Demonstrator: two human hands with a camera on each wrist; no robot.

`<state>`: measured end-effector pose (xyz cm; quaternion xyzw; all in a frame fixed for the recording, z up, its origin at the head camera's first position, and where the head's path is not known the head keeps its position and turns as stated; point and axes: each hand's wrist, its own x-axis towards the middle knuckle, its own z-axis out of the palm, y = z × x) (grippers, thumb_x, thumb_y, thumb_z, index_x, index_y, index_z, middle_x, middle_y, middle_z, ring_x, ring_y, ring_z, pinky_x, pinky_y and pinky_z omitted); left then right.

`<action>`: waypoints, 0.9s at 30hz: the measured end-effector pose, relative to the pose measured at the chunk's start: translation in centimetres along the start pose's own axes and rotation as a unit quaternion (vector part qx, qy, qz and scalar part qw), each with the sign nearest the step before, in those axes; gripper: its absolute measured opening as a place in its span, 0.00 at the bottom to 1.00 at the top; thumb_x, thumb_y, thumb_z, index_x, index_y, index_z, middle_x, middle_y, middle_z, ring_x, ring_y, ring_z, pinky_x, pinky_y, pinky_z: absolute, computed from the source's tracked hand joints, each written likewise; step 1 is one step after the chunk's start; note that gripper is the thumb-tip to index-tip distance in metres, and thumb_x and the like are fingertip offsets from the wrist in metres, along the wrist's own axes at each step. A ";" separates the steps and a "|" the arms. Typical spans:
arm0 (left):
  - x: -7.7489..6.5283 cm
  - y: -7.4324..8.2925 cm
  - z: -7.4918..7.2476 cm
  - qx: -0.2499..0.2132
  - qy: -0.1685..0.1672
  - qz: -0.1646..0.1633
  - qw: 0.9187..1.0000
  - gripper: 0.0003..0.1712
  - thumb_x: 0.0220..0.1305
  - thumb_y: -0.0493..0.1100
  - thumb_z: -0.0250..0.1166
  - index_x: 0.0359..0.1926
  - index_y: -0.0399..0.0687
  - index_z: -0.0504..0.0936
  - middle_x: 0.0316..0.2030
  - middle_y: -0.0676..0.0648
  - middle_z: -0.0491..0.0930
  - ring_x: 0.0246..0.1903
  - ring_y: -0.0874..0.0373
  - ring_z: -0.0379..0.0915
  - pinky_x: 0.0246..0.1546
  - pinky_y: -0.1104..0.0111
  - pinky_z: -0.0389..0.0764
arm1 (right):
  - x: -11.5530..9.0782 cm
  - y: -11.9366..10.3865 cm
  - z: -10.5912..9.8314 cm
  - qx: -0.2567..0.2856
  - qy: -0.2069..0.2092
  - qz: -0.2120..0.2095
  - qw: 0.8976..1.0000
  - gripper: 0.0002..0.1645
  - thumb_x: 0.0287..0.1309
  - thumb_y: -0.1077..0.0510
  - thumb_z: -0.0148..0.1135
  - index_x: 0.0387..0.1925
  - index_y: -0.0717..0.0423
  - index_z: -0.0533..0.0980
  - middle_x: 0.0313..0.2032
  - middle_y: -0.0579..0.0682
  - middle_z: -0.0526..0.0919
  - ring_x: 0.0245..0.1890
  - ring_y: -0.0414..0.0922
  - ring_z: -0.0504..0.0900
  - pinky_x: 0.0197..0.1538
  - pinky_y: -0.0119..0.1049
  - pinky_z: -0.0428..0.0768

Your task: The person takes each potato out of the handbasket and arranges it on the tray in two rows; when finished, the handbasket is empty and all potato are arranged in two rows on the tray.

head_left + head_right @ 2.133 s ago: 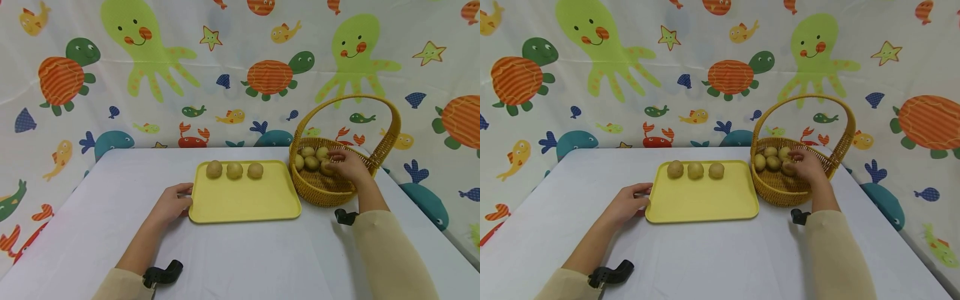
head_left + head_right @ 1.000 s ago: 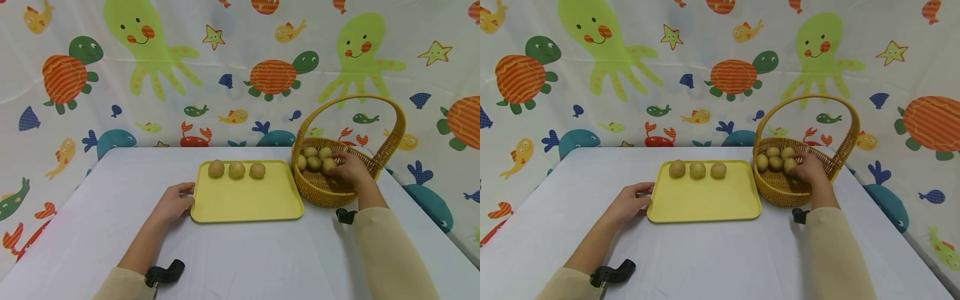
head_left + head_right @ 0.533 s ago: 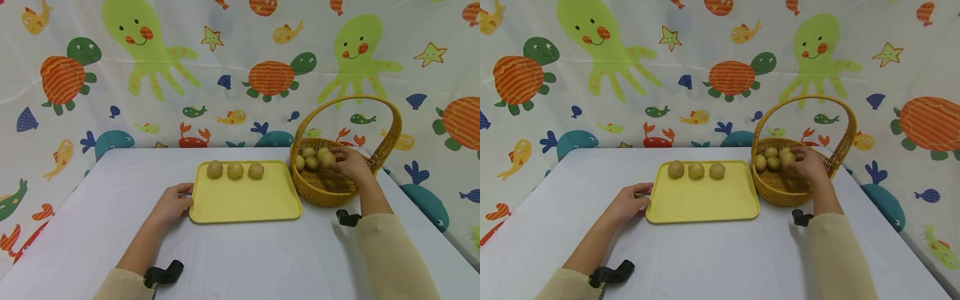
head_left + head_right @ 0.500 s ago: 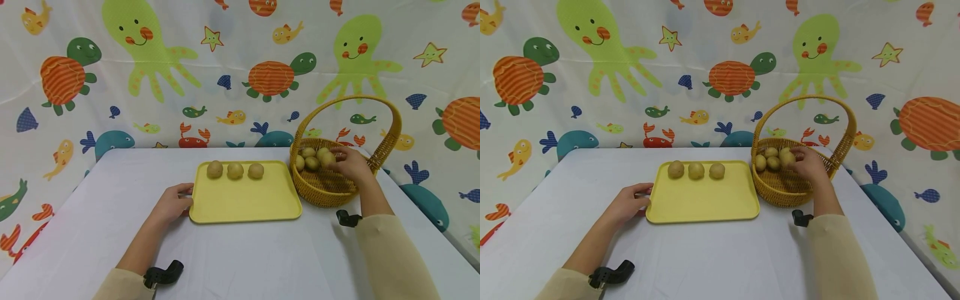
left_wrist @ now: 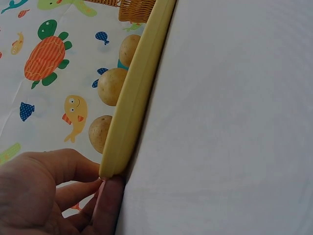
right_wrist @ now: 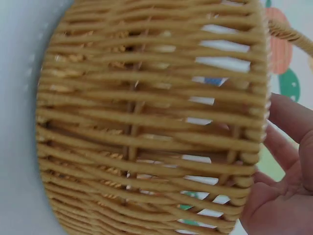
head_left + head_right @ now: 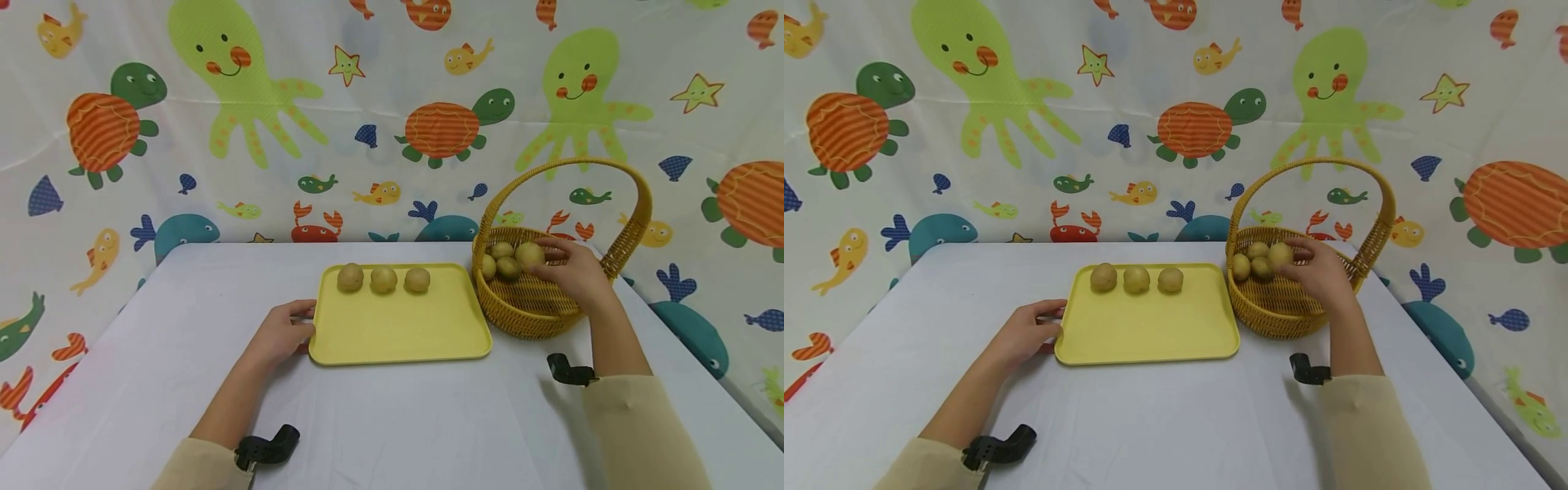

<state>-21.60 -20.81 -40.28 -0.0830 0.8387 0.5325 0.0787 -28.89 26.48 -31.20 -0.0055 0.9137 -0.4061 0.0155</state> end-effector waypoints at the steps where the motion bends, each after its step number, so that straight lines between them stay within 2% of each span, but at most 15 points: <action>1: 0.0 0.0 0.0 0.000 0.000 0.002 1.000 0.38 0.61 0.31 0.58 0.75 0.38 0.67 0.63 0.37 0.73 0.45 0.52 0.78 0.37 0.64 0.88 | -0.2 -0.1 0.0 0.004 0.002 -0.003 1.000 0.46 0.65 0.48 0.70 0.79 0.50 0.62 0.69 0.67 0.70 0.66 0.64 0.72 0.65 0.60 0.73; 5: 0.0 0.0 0.0 0.000 0.000 0.006 1.000 0.39 0.60 0.31 0.58 0.74 0.37 0.67 0.62 0.37 0.73 0.44 0.52 0.78 0.37 0.64 0.88 | -0.9 -0.6 0.2 0.022 0.008 -0.011 1.000 0.45 0.65 0.50 0.70 0.79 0.48 0.62 0.69 0.66 0.71 0.66 0.62 0.72 0.64 0.55 0.75; 13: -0.2 0.2 0.1 -0.003 -0.001 0.002 1.000 0.39 0.60 0.31 0.58 0.75 0.37 0.67 0.63 0.36 0.72 0.45 0.52 0.78 0.38 0.64 0.88 | -1.8 -1.7 0.6 0.041 0.015 -0.029 0.999 0.43 0.65 0.48 0.70 0.77 0.48 0.64 0.71 0.65 0.69 0.68 0.62 0.71 0.63 0.53 0.76; 27: -0.1 0.1 0.0 -0.004 -0.002 -0.004 1.000 0.39 0.61 0.31 0.58 0.75 0.38 0.67 0.63 0.37 0.72 0.45 0.51 0.77 0.38 0.64 0.88 | -2.4 -3.2 1.1 0.048 0.015 -0.041 0.998 0.44 0.64 0.46 0.70 0.78 0.44 0.64 0.70 0.62 0.70 0.68 0.61 0.71 0.68 0.59 0.73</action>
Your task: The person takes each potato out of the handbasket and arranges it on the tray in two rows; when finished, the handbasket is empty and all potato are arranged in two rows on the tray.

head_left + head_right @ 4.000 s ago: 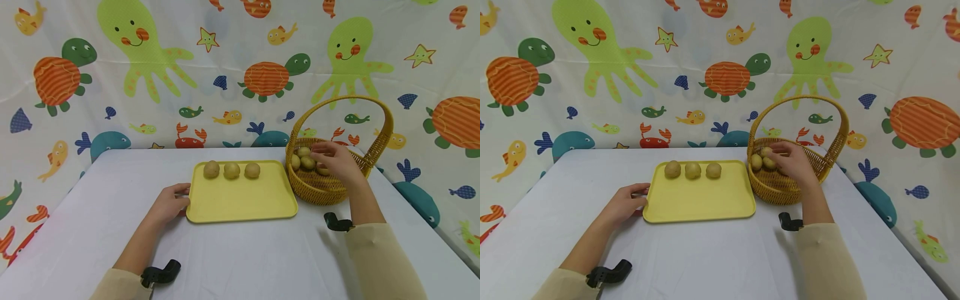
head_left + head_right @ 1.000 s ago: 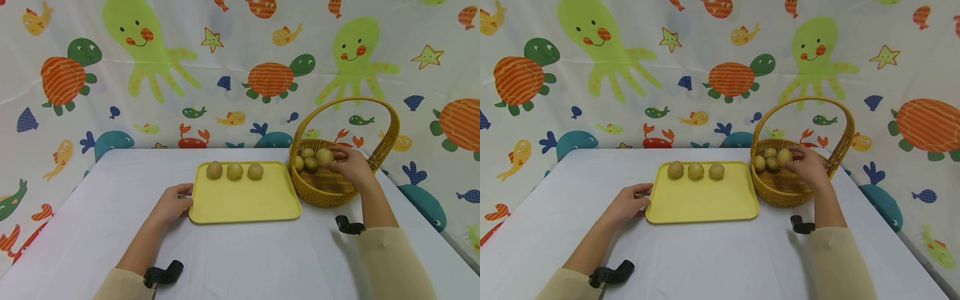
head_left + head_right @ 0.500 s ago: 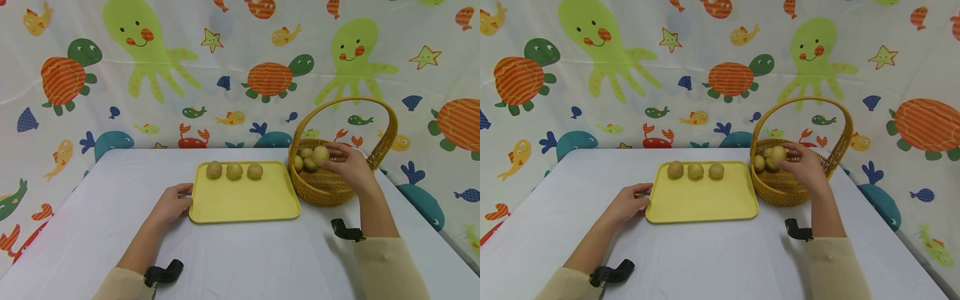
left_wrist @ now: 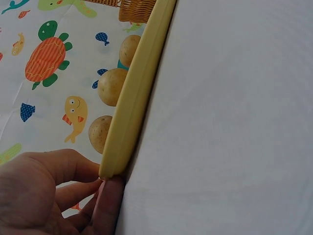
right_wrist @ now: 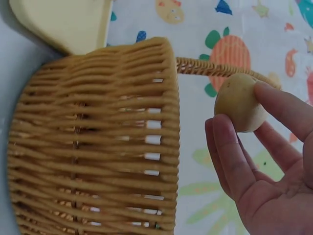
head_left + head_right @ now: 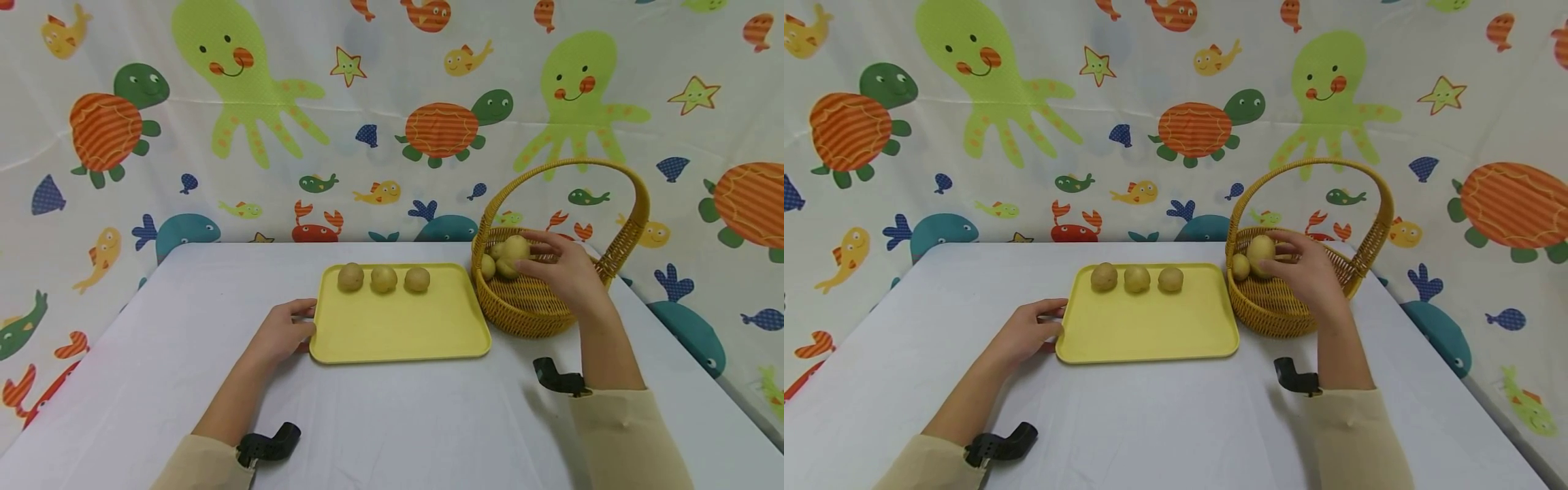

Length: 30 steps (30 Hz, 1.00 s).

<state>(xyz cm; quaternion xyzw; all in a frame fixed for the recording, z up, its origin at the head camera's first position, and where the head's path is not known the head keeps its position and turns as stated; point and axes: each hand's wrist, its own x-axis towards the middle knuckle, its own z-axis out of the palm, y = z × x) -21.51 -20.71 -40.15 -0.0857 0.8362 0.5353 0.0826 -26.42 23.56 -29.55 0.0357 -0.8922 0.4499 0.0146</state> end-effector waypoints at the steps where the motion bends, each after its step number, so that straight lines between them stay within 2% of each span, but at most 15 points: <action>1: 0.0 0.0 0.0 -0.001 0.001 -0.002 1.000 0.38 0.61 0.31 0.58 0.75 0.39 0.67 0.63 0.38 0.72 0.45 0.52 0.77 0.38 0.65 0.88 | 0.0 -0.1 0.1 0.003 0.000 0.000 1.000 0.44 0.64 0.46 0.70 0.77 0.43 0.64 0.70 0.61 0.70 0.68 0.61 0.71 0.68 0.59 0.73; 20: 0.1 0.1 0.1 -0.001 0.001 -0.004 1.000 0.39 0.61 0.31 0.57 0.75 0.39 0.67 0.63 0.38 0.72 0.45 0.51 0.76 0.39 0.65 0.88 | -0.2 -1.3 2.1 0.052 -0.014 -0.012 0.998 0.40 0.65 0.50 0.70 0.76 0.42 0.67 0.70 0.60 0.70 0.66 0.59 0.74 0.67 0.54 0.75; 27: 0.2 0.0 0.2 -0.002 0.008 -0.014 1.000 0.39 0.61 0.31 0.57 0.75 0.40 0.67 0.62 0.39 0.72 0.46 0.50 0.76 0.40 0.64 0.88 | 0.0 -1.4 2.4 0.051 -0.021 -0.026 0.998 0.40 0.64 0.49 0.71 0.75 0.42 0.68 0.68 0.59 0.71 0.66 0.57 0.75 0.60 0.39 0.79; 30: 0.2 0.0 0.2 0.001 0.009 -0.014 1.000 0.39 0.61 0.31 0.57 0.75 0.40 0.67 0.62 0.39 0.72 0.46 0.50 0.76 0.39 0.64 0.88 | 0.0 -1.6 2.7 0.054 -0.022 -0.025 0.998 0.39 0.64 0.50 0.71 0.75 0.42 0.69 0.68 0.59 0.71 0.65 0.57 0.75 0.59 0.39 0.79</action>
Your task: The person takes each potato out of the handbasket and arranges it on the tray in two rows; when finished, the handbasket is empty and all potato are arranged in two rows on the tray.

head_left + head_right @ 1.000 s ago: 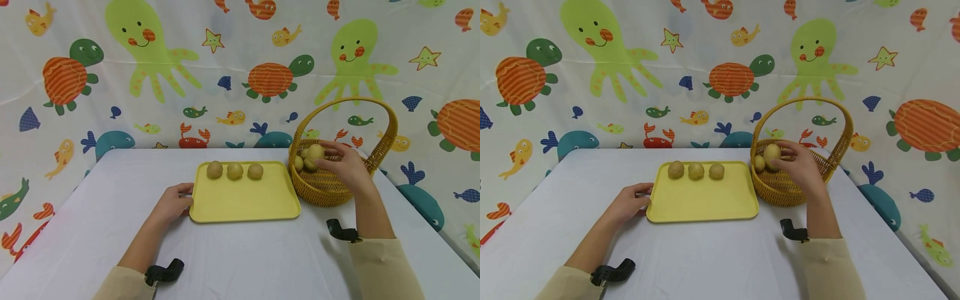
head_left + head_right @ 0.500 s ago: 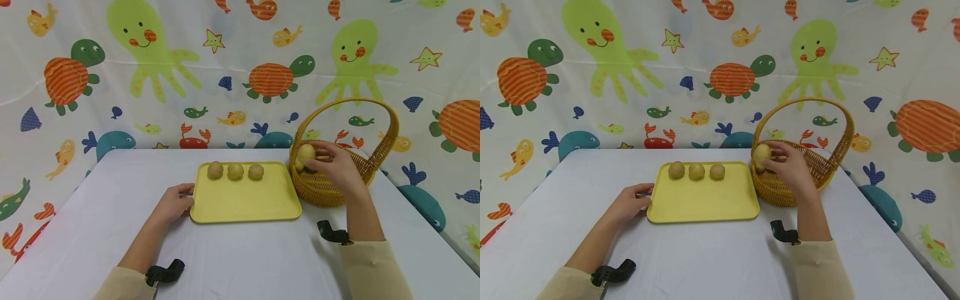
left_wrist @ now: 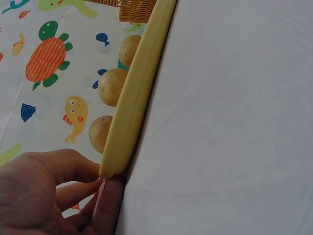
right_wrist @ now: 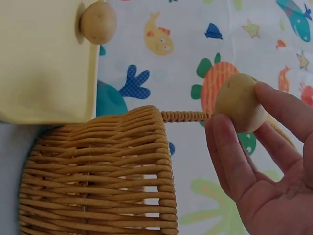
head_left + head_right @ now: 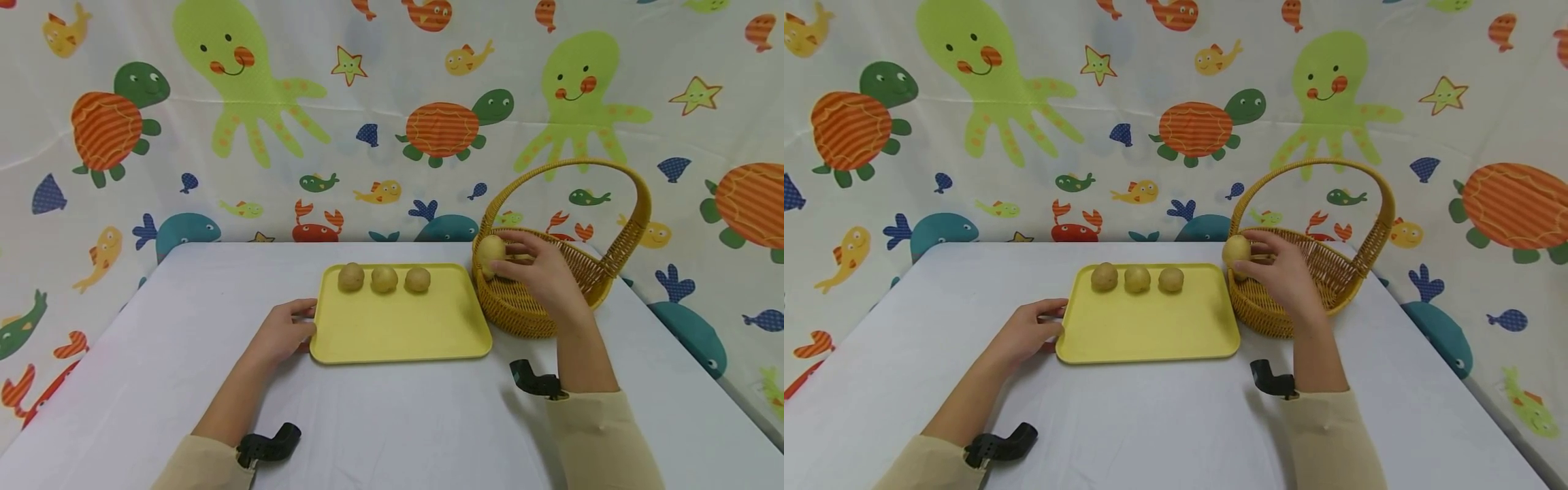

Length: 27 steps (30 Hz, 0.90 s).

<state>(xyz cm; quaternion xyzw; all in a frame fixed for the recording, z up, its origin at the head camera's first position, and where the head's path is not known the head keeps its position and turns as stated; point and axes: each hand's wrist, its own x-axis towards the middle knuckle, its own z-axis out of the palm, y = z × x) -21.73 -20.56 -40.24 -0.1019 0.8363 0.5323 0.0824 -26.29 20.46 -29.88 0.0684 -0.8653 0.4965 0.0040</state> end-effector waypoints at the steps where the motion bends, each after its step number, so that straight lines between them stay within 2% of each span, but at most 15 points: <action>1: 0.0 0.0 0.0 0.001 0.001 0.000 1.000 0.39 0.60 0.31 0.57 0.75 0.40 0.67 0.62 0.39 0.72 0.46 0.50 0.76 0.39 0.65 0.88 | 0.0 -0.1 0.1 0.001 0.000 0.002 1.000 0.39 0.63 0.50 0.71 0.74 0.42 0.69 0.68 0.58 0.72 0.65 0.57 0.75 0.60 0.40 0.79; 6: -0.1 0.0 -0.1 0.000 -0.002 0.002 1.000 0.39 0.60 0.31 0.58 0.75 0.40 0.68 0.62 0.39 0.72 0.46 0.51 0.76 0.39 0.65 0.88 | 0.2 -0.2 0.8 0.018 -0.007 0.009 1.000 0.38 0.64 0.52 0.71 0.74 0.43 0.69 0.68 0.59 0.71 0.66 0.57 0.75 0.66 0.50 0.77; 16: -0.4 0.3 -0.1 -0.001 -0.008 0.011 1.000 0.39 0.60 0.31 0.58 0.75 0.38 0.66 0.63 0.38 0.71 0.46 0.52 0.75 0.39 0.64 0.88 | 0.9 -0.1 2.1 0.027 -0.005 -0.001 1.000 0.38 0.64 0.54 0.70 0.74 0.46 0.69 0.66 0.60 0.73 0.63 0.58 0.78 0.62 0.48 0.80; 22: -0.4 0.3 -0.1 -0.002 -0.008 0.013 1.000 0.39 0.60 0.31 0.58 0.75 0.38 0.66 0.64 0.37 0.72 0.46 0.52 0.76 0.38 0.64 0.88 | 1.4 -0.3 3.1 0.036 -0.011 0.001 0.999 0.38 0.65 0.54 0.69 0.75 0.47 0.68 0.68 0.61 0.71 0.65 0.58 0.75 0.67 0.53 0.77; 27: -0.3 0.3 -0.1 -0.002 -0.005 0.009 1.000 0.39 0.61 0.31 0.58 0.75 0.38 0.67 0.63 0.37 0.72 0.46 0.51 0.76 0.38 0.64 0.88 | 1.6 -0.2 3.9 0.052 -0.014 0.006 0.999 0.38 0.65 0.54 0.70 0.74 0.47 0.68 0.68 0.61 0.70 0.64 0.58 0.73 0.68 0.53 0.76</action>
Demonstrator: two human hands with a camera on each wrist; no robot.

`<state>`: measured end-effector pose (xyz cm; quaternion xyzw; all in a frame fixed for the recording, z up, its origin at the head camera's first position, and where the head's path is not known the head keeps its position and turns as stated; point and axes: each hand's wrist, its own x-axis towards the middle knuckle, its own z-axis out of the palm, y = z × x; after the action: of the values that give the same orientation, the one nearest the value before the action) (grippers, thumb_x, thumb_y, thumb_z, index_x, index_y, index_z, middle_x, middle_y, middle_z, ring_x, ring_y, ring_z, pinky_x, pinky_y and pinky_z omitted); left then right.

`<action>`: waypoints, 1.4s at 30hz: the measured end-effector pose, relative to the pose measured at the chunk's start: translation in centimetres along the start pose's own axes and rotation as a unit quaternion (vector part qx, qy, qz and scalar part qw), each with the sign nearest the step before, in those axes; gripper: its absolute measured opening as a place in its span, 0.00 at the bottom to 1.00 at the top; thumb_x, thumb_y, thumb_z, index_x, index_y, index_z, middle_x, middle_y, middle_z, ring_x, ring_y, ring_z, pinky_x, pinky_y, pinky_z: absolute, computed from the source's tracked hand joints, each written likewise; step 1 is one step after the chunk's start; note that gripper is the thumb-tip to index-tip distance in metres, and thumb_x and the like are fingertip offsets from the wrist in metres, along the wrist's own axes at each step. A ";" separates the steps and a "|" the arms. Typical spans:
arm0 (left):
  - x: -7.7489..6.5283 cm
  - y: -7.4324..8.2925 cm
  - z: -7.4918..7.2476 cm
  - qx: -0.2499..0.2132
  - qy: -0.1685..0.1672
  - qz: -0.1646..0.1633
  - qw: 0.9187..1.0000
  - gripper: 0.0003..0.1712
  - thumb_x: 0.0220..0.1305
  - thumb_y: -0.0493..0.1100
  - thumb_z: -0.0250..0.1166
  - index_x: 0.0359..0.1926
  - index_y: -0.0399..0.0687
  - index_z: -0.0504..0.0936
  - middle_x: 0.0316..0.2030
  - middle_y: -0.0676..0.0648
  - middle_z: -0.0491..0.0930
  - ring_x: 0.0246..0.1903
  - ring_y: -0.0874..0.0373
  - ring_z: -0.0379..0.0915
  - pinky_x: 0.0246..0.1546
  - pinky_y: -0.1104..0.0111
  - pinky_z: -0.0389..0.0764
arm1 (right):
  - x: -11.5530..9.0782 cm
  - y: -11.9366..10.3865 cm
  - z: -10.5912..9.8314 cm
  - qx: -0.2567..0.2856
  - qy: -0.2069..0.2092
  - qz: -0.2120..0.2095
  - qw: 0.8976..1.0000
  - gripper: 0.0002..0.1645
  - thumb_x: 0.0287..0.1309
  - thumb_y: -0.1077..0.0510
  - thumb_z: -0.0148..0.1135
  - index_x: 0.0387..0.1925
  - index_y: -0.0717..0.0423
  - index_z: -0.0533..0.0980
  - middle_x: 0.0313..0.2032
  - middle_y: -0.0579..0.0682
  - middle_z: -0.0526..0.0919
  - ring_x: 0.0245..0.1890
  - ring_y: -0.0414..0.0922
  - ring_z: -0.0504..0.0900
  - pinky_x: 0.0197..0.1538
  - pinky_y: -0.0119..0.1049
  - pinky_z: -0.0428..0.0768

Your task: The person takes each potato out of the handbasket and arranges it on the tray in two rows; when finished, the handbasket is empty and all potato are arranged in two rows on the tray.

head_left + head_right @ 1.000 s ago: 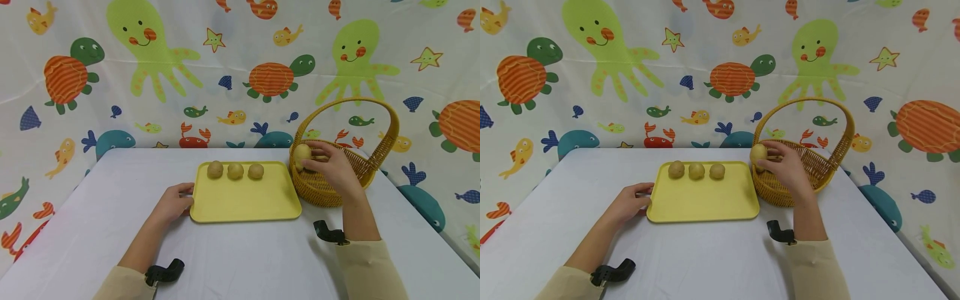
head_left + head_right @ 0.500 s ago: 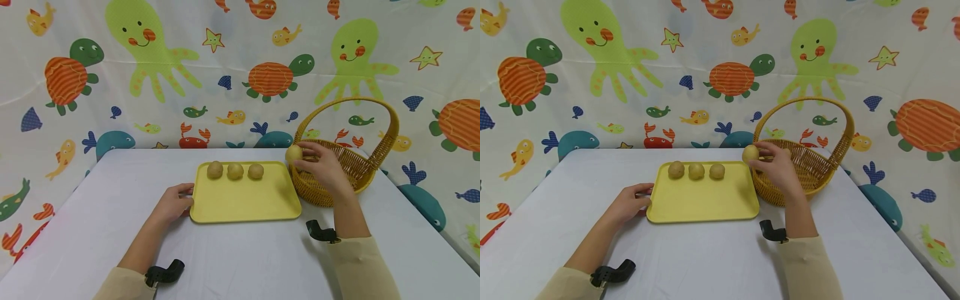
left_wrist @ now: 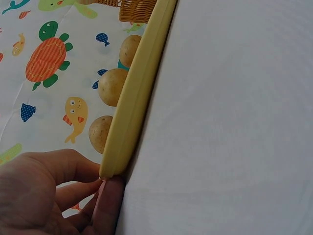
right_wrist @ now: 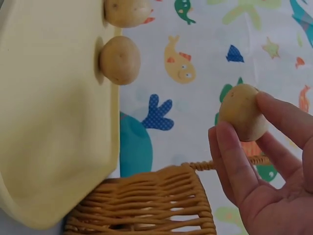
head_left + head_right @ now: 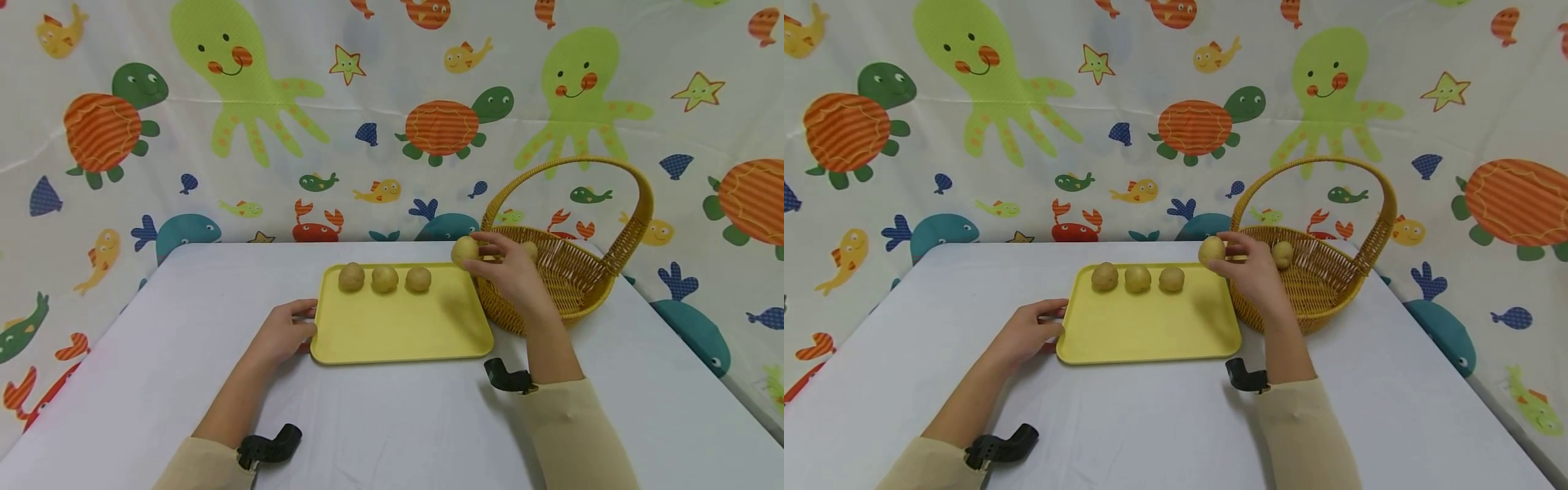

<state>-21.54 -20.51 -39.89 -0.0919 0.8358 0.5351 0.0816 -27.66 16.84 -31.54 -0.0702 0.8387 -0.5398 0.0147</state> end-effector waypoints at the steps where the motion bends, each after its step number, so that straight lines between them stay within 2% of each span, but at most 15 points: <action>1: 0.0 0.0 0.0 0.001 0.000 -0.001 1.000 0.39 0.61 0.31 0.58 0.75 0.38 0.67 0.63 0.37 0.72 0.46 0.51 0.76 0.38 0.64 0.88 | 0.1 0.1 0.1 0.002 0.001 0.002 1.000 0.38 0.65 0.54 0.70 0.74 0.47 0.69 0.67 0.61 0.71 0.64 0.58 0.74 0.67 0.53 0.77; 10: 0.1 0.0 -0.2 0.001 -0.005 0.002 1.000 0.39 0.60 0.31 0.58 0.75 0.38 0.67 0.63 0.37 0.72 0.46 0.51 0.76 0.37 0.64 0.87 | 0.9 0.4 1.6 -0.022 0.004 0.004 1.000 0.37 0.64 0.55 0.70 0.73 0.48 0.70 0.67 0.63 0.71 0.63 0.57 0.74 0.62 0.51 0.81; 15: 0.1 0.0 -0.3 0.003 -0.006 0.004 1.000 0.39 0.60 0.31 0.58 0.75 0.37 0.67 0.64 0.37 0.72 0.46 0.51 0.76 0.38 0.64 0.87 | 1.2 0.3 2.6 -0.008 0.008 0.025 1.000 0.38 0.65 0.55 0.69 0.74 0.45 0.69 0.66 0.61 0.73 0.60 0.56 0.77 0.62 0.51 0.81; 23: 0.2 -0.4 -0.3 -0.004 -0.009 0.010 1.000 0.39 0.60 0.31 0.57 0.75 0.38 0.67 0.64 0.37 0.73 0.48 0.51 0.77 0.40 0.64 0.88 | 1.6 0.6 4.2 0.004 0.008 0.029 1.000 0.38 0.64 0.58 0.69 0.74 0.48 0.70 0.64 0.62 0.75 0.59 0.57 0.79 0.63 0.54 0.80; 30: 0.3 -0.5 -0.3 -0.004 -0.010 0.009 1.000 0.38 0.61 0.32 0.57 0.75 0.39 0.67 0.64 0.38 0.73 0.49 0.50 0.76 0.41 0.63 0.88 | 2.2 1.0 5.4 -0.079 0.038 0.011 0.996 0.36 0.64 0.57 0.69 0.72 0.53 0.71 0.65 0.64 0.77 0.63 0.58 0.78 0.60 0.51 0.82; 33: 0.3 -0.4 -0.3 -0.002 -0.010 0.008 1.000 0.38 0.61 0.32 0.58 0.75 0.39 0.67 0.64 0.38 0.73 0.49 0.50 0.76 0.41 0.63 0.88 | 2.6 1.3 5.9 -0.111 0.045 0.005 0.993 0.35 0.64 0.58 0.69 0.72 0.56 0.71 0.64 0.65 0.78 0.61 0.59 0.80 0.58 0.50 0.82; 37: 0.3 -0.4 -0.2 -0.006 -0.008 0.007 1.000 0.38 0.60 0.31 0.57 0.75 0.39 0.68 0.64 0.38 0.73 0.49 0.50 0.76 0.41 0.63 0.88 | 2.8 1.5 6.3 -0.128 0.046 -0.004 0.991 0.35 0.64 0.60 0.67 0.71 0.60 0.71 0.62 0.67 0.79 0.58 0.59 0.81 0.57 0.50 0.82; 42: 0.3 -0.4 -0.1 -0.007 -0.006 0.007 1.000 0.38 0.60 0.31 0.57 0.74 0.39 0.68 0.64 0.38 0.73 0.47 0.51 0.77 0.40 0.64 0.88 | 2.9 1.8 6.9 -0.150 0.055 -0.007 0.987 0.34 0.64 0.62 0.64 0.71 0.60 0.71 0.62 0.66 0.79 0.57 0.58 0.80 0.58 0.51 0.81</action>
<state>-21.74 -20.81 -40.24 -0.0834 0.8323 0.5419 0.0819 -30.03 10.97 -35.89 -0.0474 0.9090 -0.4115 -0.0457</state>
